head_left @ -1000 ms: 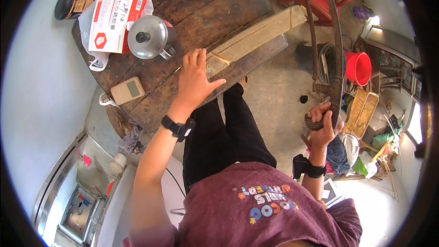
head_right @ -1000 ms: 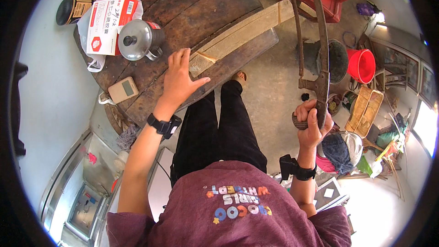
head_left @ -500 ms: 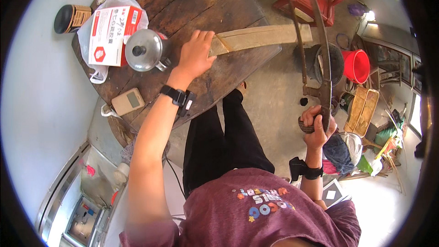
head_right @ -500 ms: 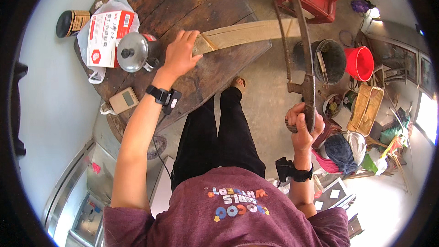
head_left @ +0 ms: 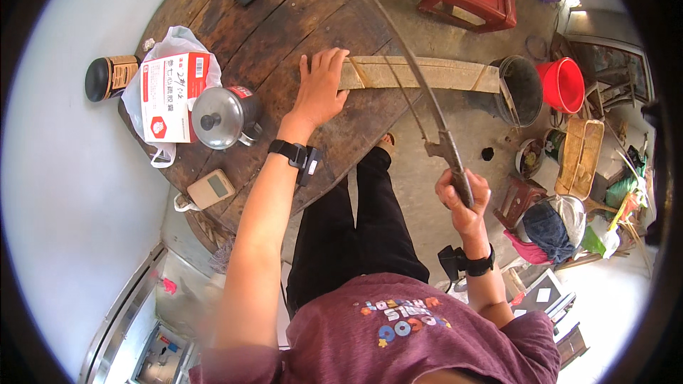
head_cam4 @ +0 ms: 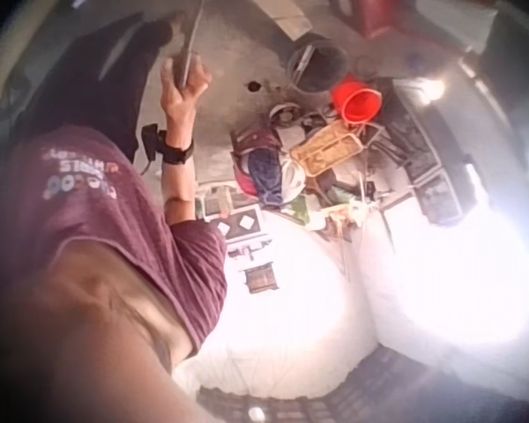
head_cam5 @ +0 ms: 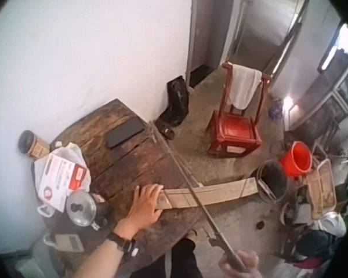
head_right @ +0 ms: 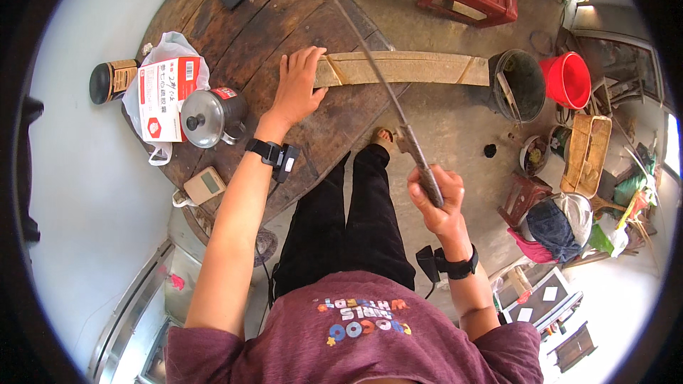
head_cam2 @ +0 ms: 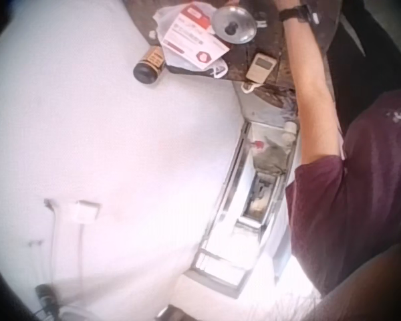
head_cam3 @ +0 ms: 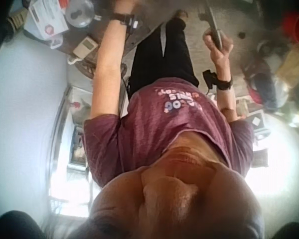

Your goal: The person uses a hand saw to cut a long wooden plank placed on a wooden table. They hold the plank with one hand and saw with the other, making several cuts along the length of the plank.

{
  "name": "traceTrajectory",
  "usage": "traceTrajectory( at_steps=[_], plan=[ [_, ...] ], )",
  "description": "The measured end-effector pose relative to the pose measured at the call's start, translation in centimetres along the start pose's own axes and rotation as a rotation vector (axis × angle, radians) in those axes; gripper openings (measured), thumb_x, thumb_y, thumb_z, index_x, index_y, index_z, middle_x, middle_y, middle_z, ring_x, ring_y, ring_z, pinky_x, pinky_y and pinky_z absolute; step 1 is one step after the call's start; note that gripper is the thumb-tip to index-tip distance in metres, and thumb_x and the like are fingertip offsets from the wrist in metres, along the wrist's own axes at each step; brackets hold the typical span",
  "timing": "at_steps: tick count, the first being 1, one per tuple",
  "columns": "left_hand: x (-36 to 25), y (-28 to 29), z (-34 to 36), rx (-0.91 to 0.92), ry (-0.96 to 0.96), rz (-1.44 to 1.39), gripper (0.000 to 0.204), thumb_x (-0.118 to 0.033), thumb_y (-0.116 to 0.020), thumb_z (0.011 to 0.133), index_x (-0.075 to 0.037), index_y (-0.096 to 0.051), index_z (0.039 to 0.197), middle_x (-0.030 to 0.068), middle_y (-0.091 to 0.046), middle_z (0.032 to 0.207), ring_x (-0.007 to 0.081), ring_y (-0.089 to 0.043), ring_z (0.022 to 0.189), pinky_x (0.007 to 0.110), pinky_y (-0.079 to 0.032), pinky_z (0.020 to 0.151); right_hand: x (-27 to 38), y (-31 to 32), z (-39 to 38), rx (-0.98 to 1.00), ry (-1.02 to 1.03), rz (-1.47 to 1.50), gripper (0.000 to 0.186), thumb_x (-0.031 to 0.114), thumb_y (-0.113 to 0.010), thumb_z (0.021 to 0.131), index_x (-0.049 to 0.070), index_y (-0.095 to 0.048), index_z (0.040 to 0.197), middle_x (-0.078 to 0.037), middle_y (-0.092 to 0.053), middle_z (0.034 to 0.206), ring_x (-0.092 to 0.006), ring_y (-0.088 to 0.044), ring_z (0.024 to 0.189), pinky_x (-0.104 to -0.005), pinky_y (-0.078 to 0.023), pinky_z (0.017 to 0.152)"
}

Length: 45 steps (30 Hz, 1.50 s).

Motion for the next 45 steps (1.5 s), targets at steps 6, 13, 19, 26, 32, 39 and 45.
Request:
traceTrajectory(
  at_steps=[6, 13, 19, 26, 32, 39, 45],
  plan=[
    [0.3, -1.0, -0.1, -0.097, 0.012, -0.08, 0.075, -0.01, -0.079, 0.079, -0.006, -0.037, 0.141, 0.019, -0.041, 0.143, 0.0397, -0.036, 0.137, 0.056, -0.028, 0.118, -2.0, -2.0, 2.0, 0.062, 0.034, 0.018, 0.022, 0.019, -0.072, 0.092, 0.0, -0.063, 0.088, -0.001, -0.048, 0.058, -0.0103, -0.044, 0.052, -0.0295, -0.034, 0.05],
    [0.4, -1.3, 0.1, -0.158, -0.009, -0.117, 0.073, -0.007, -0.08, 0.073, -0.001, -0.04, 0.134, 0.0212, -0.042, 0.134, 0.0424, -0.041, 0.124, 0.049, -0.037, 0.109, -2.9, -2.5, 3.3, 0.102, -0.024, 0.073, 0.02, 0.017, -0.072, 0.093, -0.001, -0.063, 0.087, -0.001, -0.051, 0.059, -0.0105, -0.047, 0.053, -0.0288, -0.036, 0.051],
    [0.2, -1.1, 0.1, -0.178, -0.019, -0.107, 0.073, -0.008, -0.081, 0.072, 0.0, -0.041, 0.132, 0.0209, -0.044, 0.13, 0.0419, -0.042, 0.121, 0.049, -0.037, 0.108, -3.8, -2.4, 4.0, 0.1, -0.037, 0.045, 0.02, 0.015, -0.071, 0.094, -0.001, -0.063, 0.085, -0.002, -0.052, 0.059, -0.0111, -0.047, 0.052, -0.0288, -0.036, 0.051],
    [0.0, -1.1, 0.3, -0.166, 0.021, -0.119, 0.081, -0.014, -0.089, 0.067, -0.001, -0.042, 0.131, 0.021, -0.044, 0.13, 0.0416, -0.043, 0.123, 0.05, -0.037, 0.109, -4.9, -2.0, 4.3, 0.133, -0.02, 0.075, 0.026, 0.022, -0.072, 0.092, -0.001, -0.062, 0.083, -0.003, -0.051, 0.057, -0.0123, -0.048, 0.051, -0.0295, -0.036, 0.051],
    [0.0, -1.4, 0.2, -0.208, 0.014, -0.107, 0.082, -0.017, -0.091, 0.067, -0.003, -0.042, 0.132, 0.021, -0.045, 0.132, 0.0424, -0.043, 0.126, 0.052, -0.036, 0.111, -7.3, -2.7, 4.7, 0.125, -0.009, 0.098, 0.024, 0.021, -0.071, 0.092, -0.001, -0.063, 0.083, -0.002, -0.051, 0.058, -0.0129, -0.048, 0.051, -0.0303, -0.036, 0.051],
    [0.7, -1.9, 0.3, -0.246, -0.044, -0.069, 0.086, -0.025, -0.093, 0.066, -0.004, -0.043, 0.132, 0.0204, -0.047, 0.133, 0.0442, -0.043, 0.127, 0.053, -0.035, 0.114, -9.7, -3.1, 4.5, 0.097, -0.013, 0.114, 0.039, 0.03, -0.07, 0.094, -0.001, -0.056, 0.075, -0.004, -0.053, 0.064, -0.0135, -0.049, 0.056, -0.0297, -0.037, 0.053],
    [1.7, -1.8, 0.4, -0.207, -0.092, 0.012, 0.086, -0.03, -0.093, 0.066, -0.003, -0.044, 0.131, 0.0182, -0.048, 0.132, 0.0434, -0.043, 0.128, 0.053, -0.034, 0.114, -11.8, -2.9, 2.8, 0.063, 0.032, 0.072, 0.021, 0.015, -0.068, 0.089, 0.0, -0.06, 0.078, -0.006, -0.053, 0.062, -0.0174, -0.05, 0.053, -0.0316, -0.038, 0.053]
  ],
)
Point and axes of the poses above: each hand's wrist, its own z-axis towards the middle knuckle, its own y-axis out of the back of the hand, x = y × z, the point moved 1 cm from there along z, towards the middle knuckle
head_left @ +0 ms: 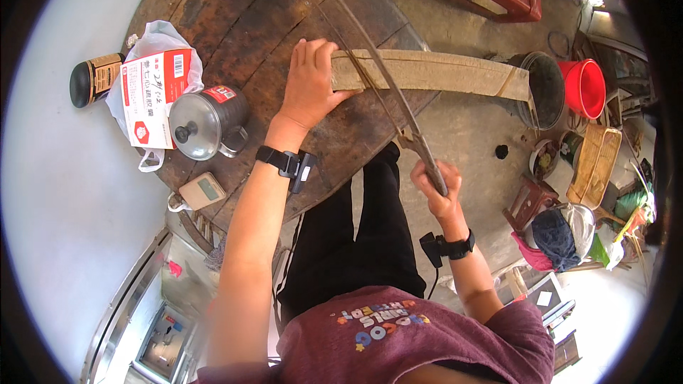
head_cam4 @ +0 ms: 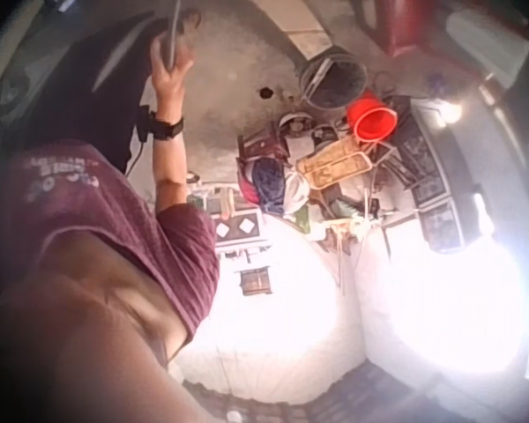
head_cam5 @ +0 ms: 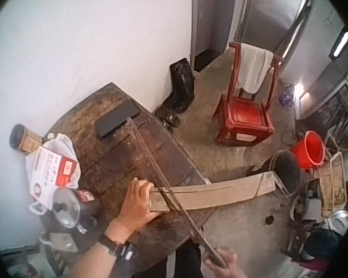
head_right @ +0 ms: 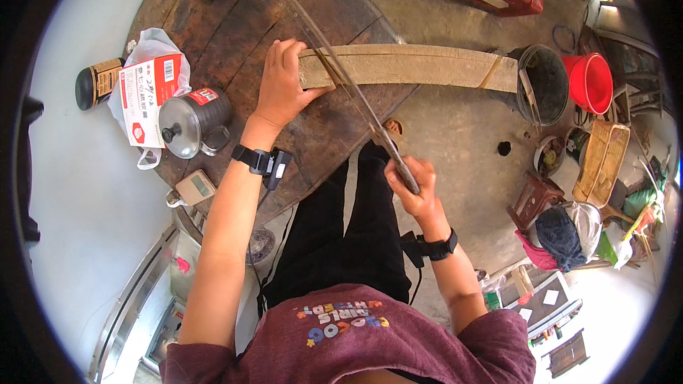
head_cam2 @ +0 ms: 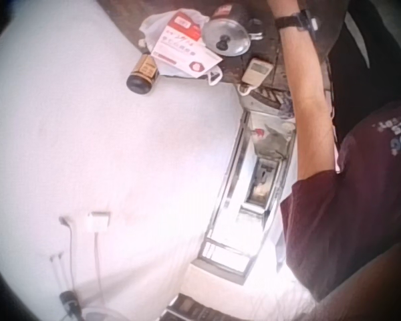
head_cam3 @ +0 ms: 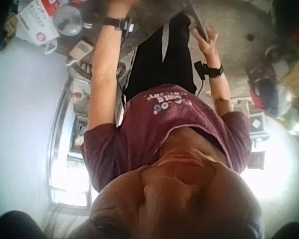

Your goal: The person uses a hand saw to cut a long wooden plank placed on a wooden table. They hold the plank with one hand and saw with the other, making several cuts along the length of the plank.

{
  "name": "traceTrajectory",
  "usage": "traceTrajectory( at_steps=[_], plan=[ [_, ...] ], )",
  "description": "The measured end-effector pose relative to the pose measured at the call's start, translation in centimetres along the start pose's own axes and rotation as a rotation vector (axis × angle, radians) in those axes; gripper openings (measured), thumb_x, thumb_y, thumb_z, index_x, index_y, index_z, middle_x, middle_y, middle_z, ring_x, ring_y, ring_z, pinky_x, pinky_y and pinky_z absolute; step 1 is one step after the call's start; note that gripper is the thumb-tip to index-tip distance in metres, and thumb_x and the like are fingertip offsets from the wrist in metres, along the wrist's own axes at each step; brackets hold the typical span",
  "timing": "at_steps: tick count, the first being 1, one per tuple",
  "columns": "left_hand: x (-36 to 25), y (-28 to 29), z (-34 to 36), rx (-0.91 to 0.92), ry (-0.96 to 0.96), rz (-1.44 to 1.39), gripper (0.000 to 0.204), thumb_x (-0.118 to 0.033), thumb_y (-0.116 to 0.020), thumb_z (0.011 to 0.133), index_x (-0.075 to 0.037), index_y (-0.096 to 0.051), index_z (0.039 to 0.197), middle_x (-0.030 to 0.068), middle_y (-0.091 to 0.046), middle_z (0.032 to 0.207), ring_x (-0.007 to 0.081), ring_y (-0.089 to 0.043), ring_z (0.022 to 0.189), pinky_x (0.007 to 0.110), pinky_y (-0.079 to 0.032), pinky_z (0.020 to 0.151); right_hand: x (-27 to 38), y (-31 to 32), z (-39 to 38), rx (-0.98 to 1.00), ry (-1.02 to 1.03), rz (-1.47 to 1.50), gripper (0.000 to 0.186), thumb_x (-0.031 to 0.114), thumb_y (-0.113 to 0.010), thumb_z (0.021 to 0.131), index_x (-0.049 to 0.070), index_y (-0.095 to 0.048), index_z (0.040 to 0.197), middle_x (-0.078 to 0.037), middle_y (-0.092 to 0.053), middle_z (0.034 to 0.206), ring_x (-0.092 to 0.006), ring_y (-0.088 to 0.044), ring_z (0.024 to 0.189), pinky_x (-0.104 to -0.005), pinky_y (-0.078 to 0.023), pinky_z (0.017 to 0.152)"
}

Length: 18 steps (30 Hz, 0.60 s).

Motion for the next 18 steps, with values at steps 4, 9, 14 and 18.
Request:
traceTrajectory(
  at_steps=[4, 9, 14, 18],
  plan=[
    [0.1, -0.1, 0.0, 0.01, 0.005, -0.003, 0.085, -0.03, -0.093, 0.067, -0.003, -0.044, 0.131, 0.0178, -0.049, 0.131, 0.0427, -0.044, 0.129, 0.053, -0.035, 0.114, 0.3, 1.1, -3.0, -0.037, -0.049, 0.05, 0.013, 0.009, -0.068, 0.083, -0.001, -0.062, 0.078, -0.007, -0.053, 0.06, -0.0192, -0.051, 0.051, -0.0329, -0.039, 0.053],
    [0.1, -0.3, 0.1, -0.024, -0.012, -0.065, 0.083, -0.028, -0.093, 0.066, -0.002, -0.045, 0.129, 0.0182, -0.05, 0.13, 0.0432, -0.045, 0.127, 0.054, -0.035, 0.115, 1.9, 1.1, -0.1, 0.021, -0.013, 0.089, 0.013, 0.008, -0.067, 0.084, -0.002, -0.061, 0.078, -0.007, -0.052, 0.062, -0.0179, -0.051, 0.053, -0.0311, -0.039, 0.053],
    [0.0, 0.0, 0.3, -0.025, -0.006, -0.079, 0.082, -0.026, -0.093, 0.066, -0.003, -0.046, 0.129, 0.0181, -0.051, 0.129, 0.0418, -0.047, 0.127, 0.054, -0.032, 0.119, 1.4, -1.9, 5.2, 0.032, -0.183, 0.181, 0.019, 0.01, -0.066, 0.092, -0.003, -0.06, 0.08, -0.005, -0.055, 0.067, -0.0128, -0.05, 0.059, -0.0291, -0.039, 0.056],
    [-0.1, 0.0, 0.3, 0.004, 0.012, -0.054, 0.082, -0.025, -0.094, 0.064, -0.003, -0.047, 0.128, 0.0175, -0.051, 0.128, 0.0403, -0.048, 0.125, 0.057, -0.03, 0.119, 1.7, -1.2, 1.6, 0.0, -0.19, 0.221, 0.019, 0.011, -0.065, 0.091, -0.003, -0.059, 0.079, -0.004, -0.056, 0.067, -0.012, -0.05, 0.06, -0.0278, -0.04, 0.056]
  ],
)
Point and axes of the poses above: each hand's wrist, its own z-axis towards the middle knuckle, its own y-axis out of the back of the hand, x = y × z, the point moved 1 cm from there along z, towards the middle knuckle
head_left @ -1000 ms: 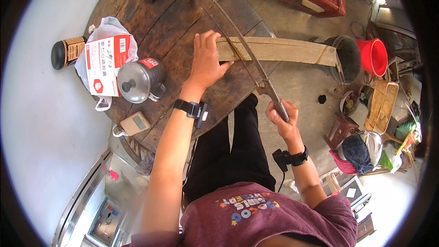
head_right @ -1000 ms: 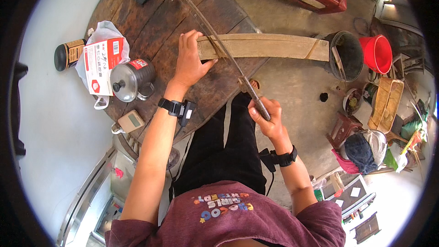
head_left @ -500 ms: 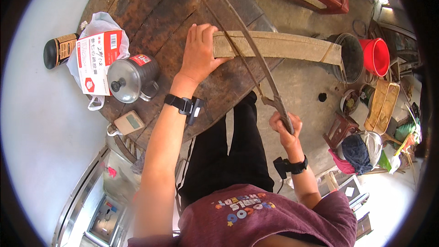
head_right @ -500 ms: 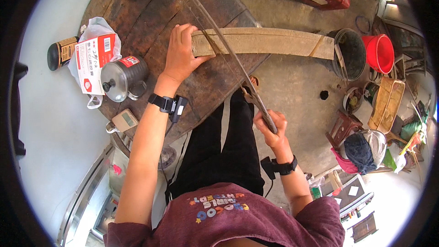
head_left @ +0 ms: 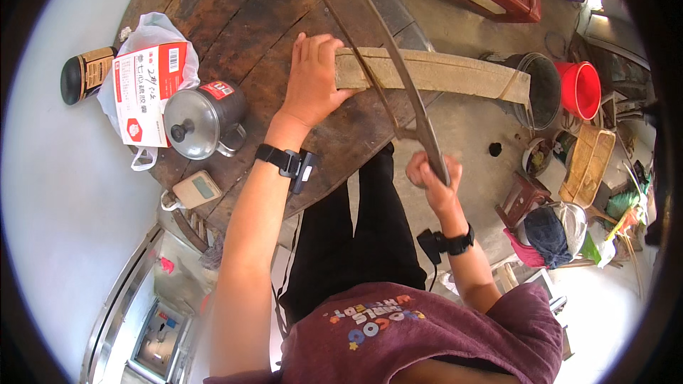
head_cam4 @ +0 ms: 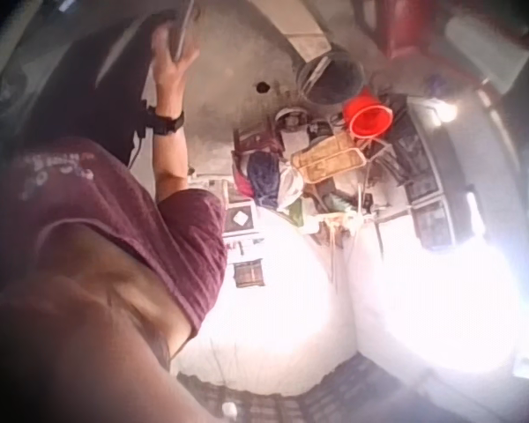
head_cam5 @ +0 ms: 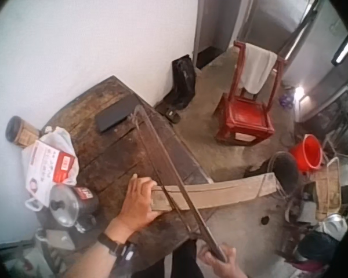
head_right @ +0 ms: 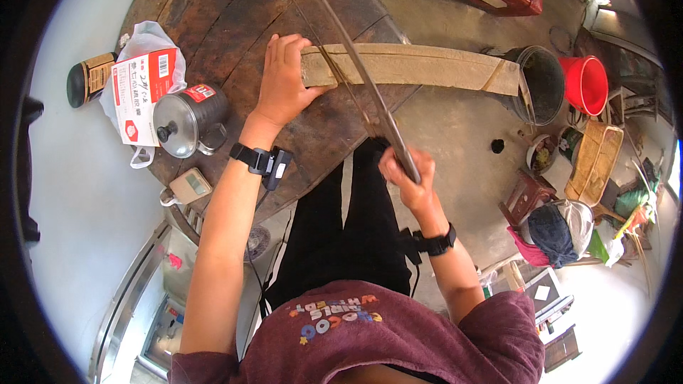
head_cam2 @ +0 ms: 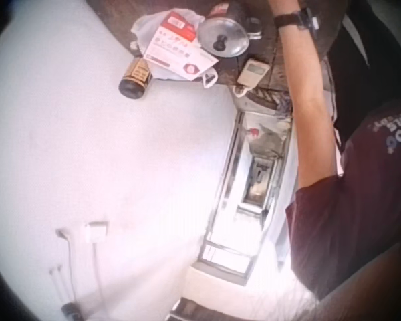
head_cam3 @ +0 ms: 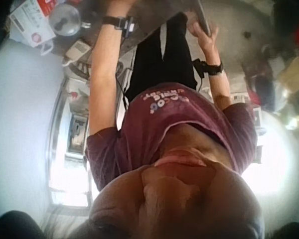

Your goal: The person uses a hand saw to cut a long wooden plank placed on a wooden table. They hold the plank with one hand and saw with the other, making several cuts along the length of the plank.

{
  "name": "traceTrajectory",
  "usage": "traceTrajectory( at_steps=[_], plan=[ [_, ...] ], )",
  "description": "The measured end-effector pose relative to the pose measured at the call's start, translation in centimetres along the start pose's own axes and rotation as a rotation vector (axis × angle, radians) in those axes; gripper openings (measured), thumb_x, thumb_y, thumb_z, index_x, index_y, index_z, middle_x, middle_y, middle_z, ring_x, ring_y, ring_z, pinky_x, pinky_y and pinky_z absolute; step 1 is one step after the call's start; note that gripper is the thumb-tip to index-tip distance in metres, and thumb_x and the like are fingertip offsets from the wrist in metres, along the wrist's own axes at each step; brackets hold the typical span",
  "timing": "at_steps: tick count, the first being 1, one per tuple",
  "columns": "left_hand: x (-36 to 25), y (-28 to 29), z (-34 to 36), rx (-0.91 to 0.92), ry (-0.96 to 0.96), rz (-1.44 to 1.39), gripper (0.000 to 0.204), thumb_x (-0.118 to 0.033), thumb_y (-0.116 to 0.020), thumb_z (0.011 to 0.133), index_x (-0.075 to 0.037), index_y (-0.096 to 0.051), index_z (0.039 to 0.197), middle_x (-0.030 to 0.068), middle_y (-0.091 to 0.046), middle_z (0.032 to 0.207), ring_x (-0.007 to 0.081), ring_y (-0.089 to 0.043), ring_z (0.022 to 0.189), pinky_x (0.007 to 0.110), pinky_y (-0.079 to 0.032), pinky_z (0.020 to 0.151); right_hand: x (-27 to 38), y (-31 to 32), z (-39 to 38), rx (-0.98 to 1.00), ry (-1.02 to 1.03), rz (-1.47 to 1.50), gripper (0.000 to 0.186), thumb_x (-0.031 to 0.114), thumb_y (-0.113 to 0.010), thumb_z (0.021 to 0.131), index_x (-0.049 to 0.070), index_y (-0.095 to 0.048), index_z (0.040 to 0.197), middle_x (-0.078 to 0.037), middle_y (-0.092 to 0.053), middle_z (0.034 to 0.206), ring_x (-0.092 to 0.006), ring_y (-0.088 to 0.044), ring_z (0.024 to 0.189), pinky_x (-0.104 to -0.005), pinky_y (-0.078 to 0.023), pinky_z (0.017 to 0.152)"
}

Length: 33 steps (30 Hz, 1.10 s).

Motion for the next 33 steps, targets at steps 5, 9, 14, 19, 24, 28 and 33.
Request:
traceTrajectory(
  at_steps=[5, 9, 14, 19, 24, 28, 33],
  plan=[
    [0.3, -0.4, 0.0, -0.045, -0.007, -0.09, 0.082, -0.025, -0.094, 0.063, -0.004, -0.047, 0.127, 0.0167, -0.052, 0.126, 0.0385, -0.05, 0.123, 0.058, -0.028, 0.12, -0.3, 1.2, -1.0, 0.066, 0.095, 0.069, 0.029, 0.019, -0.069, 0.092, -0.002, -0.059, 0.076, -0.004, -0.054, 0.065, -0.0125, -0.048, 0.058, -0.0275, -0.037, 0.054],
    [0.4, -0.5, -0.1, -0.068, -0.033, -0.091, 0.082, -0.023, -0.094, 0.062, -0.004, -0.047, 0.127, 0.016, -0.052, 0.125, 0.0379, -0.05, 0.124, 0.058, -0.027, 0.121, -1.3, -0.2, 3.9, 0.047, -0.064, 0.287, 0.034, 0.022, -0.064, 0.098, -0.004, -0.059, 0.078, -0.002, -0.05, 0.064, -0.01, -0.043, 0.057, -0.0265, -0.031, 0.052],
    [0.4, -0.2, -0.1, -0.022, 0.008, -0.049, 0.083, -0.022, -0.093, 0.062, -0.004, -0.047, 0.128, 0.0162, -0.052, 0.126, 0.0383, -0.049, 0.125, 0.058, -0.026, 0.121, -0.6, -0.8, 0.7, -0.005, -0.043, 0.281, 0.032, 0.017, -0.063, 0.097, -0.002, -0.054, 0.074, -0.004, -0.051, 0.064, -0.0116, -0.044, 0.056, -0.0276, -0.033, 0.05],
    [0.3, -0.4, 0.0, -0.027, 0.001, -0.081, 0.082, -0.021, -0.093, 0.064, -0.004, -0.046, 0.128, 0.0168, -0.051, 0.129, 0.0394, -0.047, 0.128, 0.057, -0.025, 0.122, 0.1, 0.3, -2.0, 0.024, 0.169, -0.022, 0.02, 0.01, -0.066, 0.089, -0.003, -0.057, 0.077, -0.008, -0.054, 0.064, -0.0157, -0.048, 0.053, -0.031, -0.038, 0.052],
    [0.4, -0.3, -0.1, -0.025, 0.006, -0.051, 0.081, -0.021, -0.094, 0.064, -0.003, -0.047, 0.128, 0.018, -0.05, 0.13, 0.0407, -0.046, 0.128, 0.058, -0.025, 0.122, -0.8, -0.2, 2.8, 0.054, 0.246, -0.256, 0.013, 0.004, -0.07, 0.082, -0.004, -0.061, 0.082, -0.011, -0.055, 0.064, -0.0241, -0.053, 0.052, -0.0343, -0.041, 0.052],
    [0.3, -0.3, -0.2, -0.006, 0.018, -0.054, 0.081, -0.022, -0.094, 0.064, -0.002, -0.047, 0.127, 0.0191, -0.05, 0.128, 0.0413, -0.046, 0.128, 0.058, -0.026, 0.12, 0.4, 0.3, 1.3, 0.088, 0.42, -0.348, 0.01, 0.0, -0.07, 0.078, -0.003, -0.062, 0.084, -0.013, -0.057, 0.066, -0.03, -0.055, 0.053, -0.0368, -0.042, 0.051],
    [0.4, -0.4, 0.0, -0.051, -0.016, -0.052, 0.084, -0.022, -0.095, 0.061, -0.002, -0.047, 0.126, 0.0188, -0.051, 0.124, 0.0404, -0.049, 0.122, 0.058, -0.028, 0.119, 0.5, 0.4, 0.8, 0.106, 0.412, -0.282, 0.01, -0.001, -0.068, 0.078, -0.003, -0.063, 0.086, -0.016, -0.057, 0.068, -0.031, -0.057, 0.054, -0.0375, -0.043, 0.053]
  ],
)
Point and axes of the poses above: each hand's wrist, its own z-axis towards the middle knuckle, its own y-axis out of the back of the hand, x = y × z, the point moved 1 cm from there along z, towards the middle knuckle
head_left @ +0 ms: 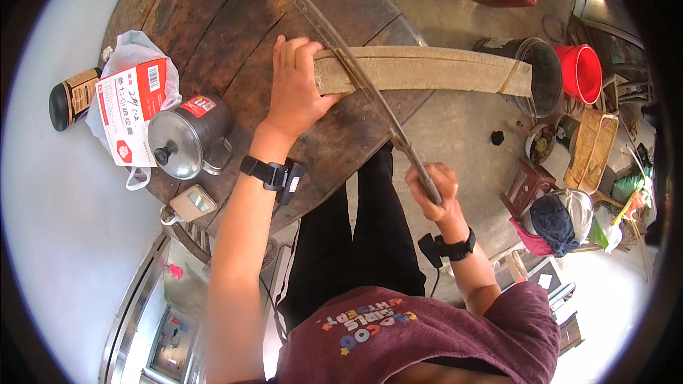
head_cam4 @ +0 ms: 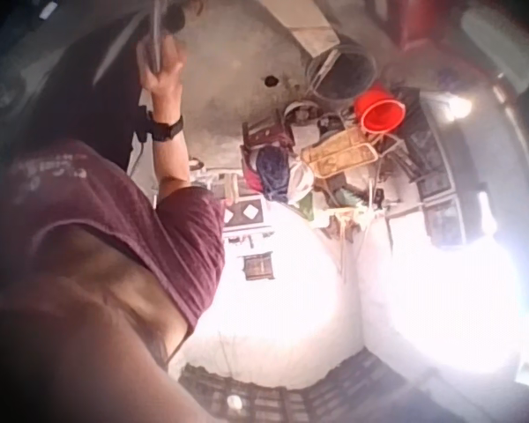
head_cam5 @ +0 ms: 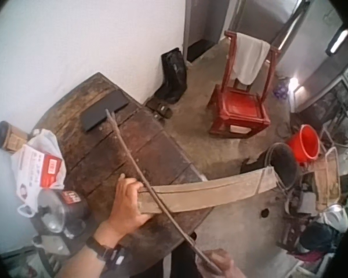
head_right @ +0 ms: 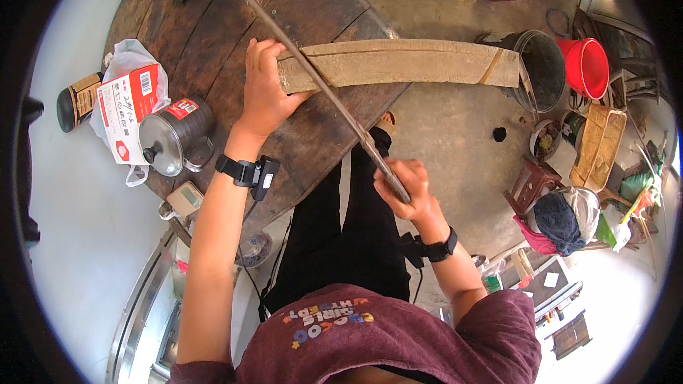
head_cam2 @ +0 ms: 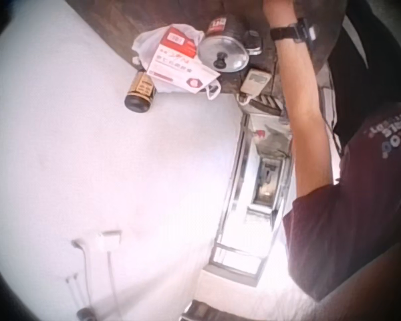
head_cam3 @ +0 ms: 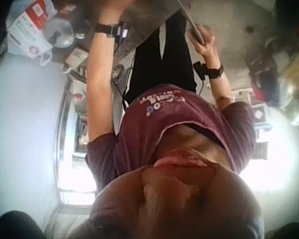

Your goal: The person uses a hand saw to cut a long wooden plank placed on a wooden table. They hold the plank with one hand and saw with the other, making several cuts along the length of the plank.

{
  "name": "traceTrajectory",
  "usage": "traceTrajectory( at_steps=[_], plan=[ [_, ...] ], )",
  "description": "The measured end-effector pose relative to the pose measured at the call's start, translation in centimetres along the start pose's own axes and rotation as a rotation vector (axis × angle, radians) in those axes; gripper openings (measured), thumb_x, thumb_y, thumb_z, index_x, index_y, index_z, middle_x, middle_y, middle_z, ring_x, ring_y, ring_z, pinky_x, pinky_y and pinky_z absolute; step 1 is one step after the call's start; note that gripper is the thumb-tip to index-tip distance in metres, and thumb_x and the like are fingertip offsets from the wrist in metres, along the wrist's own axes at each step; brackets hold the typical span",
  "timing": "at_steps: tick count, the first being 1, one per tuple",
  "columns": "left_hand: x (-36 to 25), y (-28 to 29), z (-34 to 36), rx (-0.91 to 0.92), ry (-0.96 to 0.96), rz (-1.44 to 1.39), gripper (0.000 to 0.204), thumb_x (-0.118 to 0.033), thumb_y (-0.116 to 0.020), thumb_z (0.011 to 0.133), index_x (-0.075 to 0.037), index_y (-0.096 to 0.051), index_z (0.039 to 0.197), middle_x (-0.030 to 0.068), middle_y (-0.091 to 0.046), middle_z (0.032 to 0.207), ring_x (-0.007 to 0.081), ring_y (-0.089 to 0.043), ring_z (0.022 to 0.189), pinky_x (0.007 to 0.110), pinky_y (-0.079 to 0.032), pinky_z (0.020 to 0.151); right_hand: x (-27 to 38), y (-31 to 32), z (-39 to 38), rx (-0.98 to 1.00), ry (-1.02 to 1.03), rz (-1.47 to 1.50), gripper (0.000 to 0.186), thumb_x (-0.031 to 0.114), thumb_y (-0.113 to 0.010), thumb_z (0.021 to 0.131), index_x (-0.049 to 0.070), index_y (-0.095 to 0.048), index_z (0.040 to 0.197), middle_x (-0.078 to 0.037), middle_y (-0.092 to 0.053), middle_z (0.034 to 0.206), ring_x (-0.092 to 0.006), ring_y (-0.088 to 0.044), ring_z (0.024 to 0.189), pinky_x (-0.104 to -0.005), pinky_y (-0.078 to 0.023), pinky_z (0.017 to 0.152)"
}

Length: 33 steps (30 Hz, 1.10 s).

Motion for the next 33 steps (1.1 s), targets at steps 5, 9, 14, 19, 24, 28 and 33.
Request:
traceTrajectory(
  at_steps=[5, 9, 14, 19, 24, 28, 33],
  plan=[
    [-0.1, 0.2, 0.2, -0.007, -0.029, 0.053, 0.084, -0.023, -0.095, 0.06, -0.004, -0.047, 0.126, 0.0178, -0.053, 0.123, 0.0399, -0.051, 0.12, 0.058, -0.03, 0.118, -2.1, -1.3, 1.3, -0.018, -0.183, 0.025, 0.007, 0.004, -0.066, 0.084, -0.002, -0.062, 0.085, -0.013, -0.054, 0.066, -0.0284, -0.052, 0.054, -0.0364, -0.039, 0.053],
    [-0.1, 0.2, 0.2, 0.018, -0.007, 0.043, 0.085, -0.026, -0.096, 0.059, -0.004, -0.047, 0.126, 0.0173, -0.053, 0.123, 0.0393, -0.051, 0.12, 0.058, -0.03, 0.118, 0.2, -0.3, -2.2, -0.078, -0.211, 0.142, 0.01, 0.007, -0.065, 0.087, -0.001, -0.061, 0.083, -0.01, -0.053, 0.064, -0.0236, -0.053, 0.054, -0.0345, -0.04, 0.053],
    [0.1, 0.0, 0.1, -0.023, -0.031, 0.013, 0.085, -0.025, -0.096, 0.059, -0.005, -0.048, 0.127, 0.017, -0.053, 0.125, 0.0389, -0.051, 0.121, 0.058, -0.029, 0.119, -0.5, -0.4, -0.6, -0.073, -0.318, 0.259, 0.015, 0.009, -0.065, 0.088, -0.003, -0.06, 0.079, -0.009, -0.057, 0.065, -0.0174, -0.055, 0.056, -0.0314, -0.041, 0.054],
    [0.1, 0.3, 0.1, 0.006, -0.027, 0.05, 0.085, -0.021, -0.096, 0.059, -0.005, -0.048, 0.127, 0.0175, -0.053, 0.125, 0.0391, -0.051, 0.122, 0.058, -0.029, 0.119, -1.8, -1.8, 1.8, -0.123, -0.478, 0.449, 0.018, 0.01, -0.066, 0.089, -0.002, -0.06, 0.077, -0.005, -0.057, 0.066, -0.0134, -0.055, 0.058, -0.0293, -0.041, 0.054],
    [0.1, 0.1, 0.2, 0.009, -0.01, -0.002, 0.081, -0.02, -0.093, 0.06, -0.005, -0.048, 0.125, 0.0157, -0.052, 0.123, 0.036, -0.05, 0.121, 0.058, -0.026, 0.119, 0.1, -0.5, -1.3, -0.056, -0.188, 0.17, 0.018, 0.012, -0.066, 0.089, -0.002, -0.059, 0.079, -0.007, -0.053, 0.063, -0.02, -0.052, 0.054, -0.0326, -0.039, 0.052],
    [0.1, 0.1, 0.0, -0.004, -0.026, 0.008, 0.081, -0.021, -0.094, 0.059, -0.004, -0.048, 0.124, 0.0159, -0.052, 0.122, 0.0365, -0.051, 0.119, 0.058, -0.026, 0.119, -2.8, -1.4, 1.1, -0.02, -0.186, -0.014, 0.011, 0.007, -0.069, 0.084, -0.001, -0.061, 0.083, -0.011, -0.056, 0.064, -0.0292, -0.055, 0.052, -0.0354, -0.043, 0.052],
    [0.1, 0.0, 0.2, 0.011, -0.012, 0.023, 0.081, -0.022, -0.093, 0.059, -0.003, -0.048, 0.123, 0.0172, -0.052, 0.121, 0.0373, -0.051, 0.118, 0.058, -0.027, 0.119, -0.3, -0.8, 0.4, -0.021, -0.045, -0.083, 0.009, 0.003, -0.069, 0.082, -0.001, -0.061, 0.084, -0.013, -0.057, 0.066, -0.0322, -0.056, 0.054, -0.0377, -0.043, 0.052]
  ],
)
Point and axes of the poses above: each hand's wrist, its own z-axis towards the middle knuckle, its own y-axis out of the back of the hand, x = y × z, the point moved 1 cm from there along z, towards the middle knuckle
